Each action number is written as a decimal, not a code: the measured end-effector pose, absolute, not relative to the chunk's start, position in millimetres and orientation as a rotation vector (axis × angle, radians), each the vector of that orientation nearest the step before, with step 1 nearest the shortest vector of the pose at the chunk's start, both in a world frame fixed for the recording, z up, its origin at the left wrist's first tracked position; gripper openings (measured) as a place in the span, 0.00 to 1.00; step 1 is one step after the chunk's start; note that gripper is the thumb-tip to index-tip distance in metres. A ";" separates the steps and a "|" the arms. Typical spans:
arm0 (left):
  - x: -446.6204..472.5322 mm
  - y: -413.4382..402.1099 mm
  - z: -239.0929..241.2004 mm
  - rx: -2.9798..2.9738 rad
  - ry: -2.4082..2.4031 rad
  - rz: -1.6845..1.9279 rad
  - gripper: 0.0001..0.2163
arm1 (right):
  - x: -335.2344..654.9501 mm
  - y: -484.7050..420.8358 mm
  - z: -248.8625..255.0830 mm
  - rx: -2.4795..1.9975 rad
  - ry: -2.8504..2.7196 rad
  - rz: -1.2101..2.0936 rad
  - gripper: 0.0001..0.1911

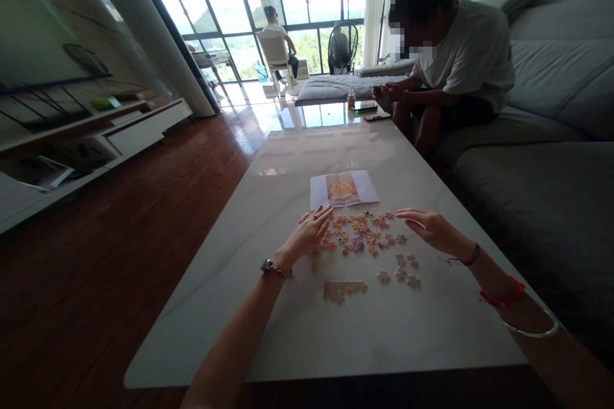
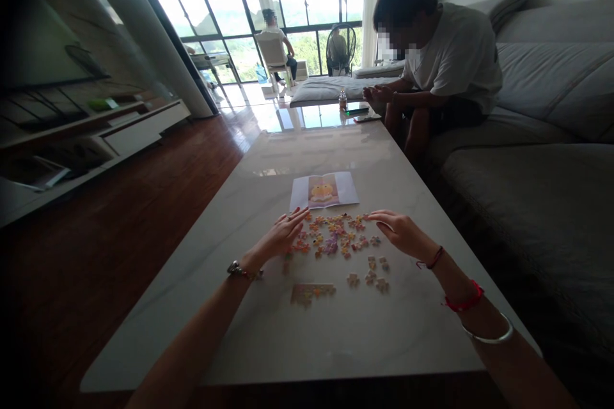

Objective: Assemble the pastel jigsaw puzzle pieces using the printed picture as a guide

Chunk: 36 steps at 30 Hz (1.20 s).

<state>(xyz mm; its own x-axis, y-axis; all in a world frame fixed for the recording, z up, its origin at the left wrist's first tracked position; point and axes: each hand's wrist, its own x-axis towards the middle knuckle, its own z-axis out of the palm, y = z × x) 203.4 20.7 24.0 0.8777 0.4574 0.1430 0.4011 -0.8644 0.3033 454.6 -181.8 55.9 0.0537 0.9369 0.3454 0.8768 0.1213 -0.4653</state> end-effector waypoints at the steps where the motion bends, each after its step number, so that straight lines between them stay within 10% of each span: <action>1: 201.1 20.6 27.4 2.733 0.649 0.356 0.20 | 453.3 -184.6 57.0 -1.766 -1.793 0.129 0.14; 36: 179.2 -12.6 37.1 2.936 0.842 1.012 0.12 | 469.9 -171.4 28.8 -1.931 -1.878 0.404 0.08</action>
<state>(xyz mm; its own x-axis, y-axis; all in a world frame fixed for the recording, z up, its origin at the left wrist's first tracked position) 179.2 -12.6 37.1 0.6657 0.4530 0.5930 0.5010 -0.8602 0.0947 469.9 -171.4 28.8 0.0485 0.9957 0.0788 0.8754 -0.0044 -0.4833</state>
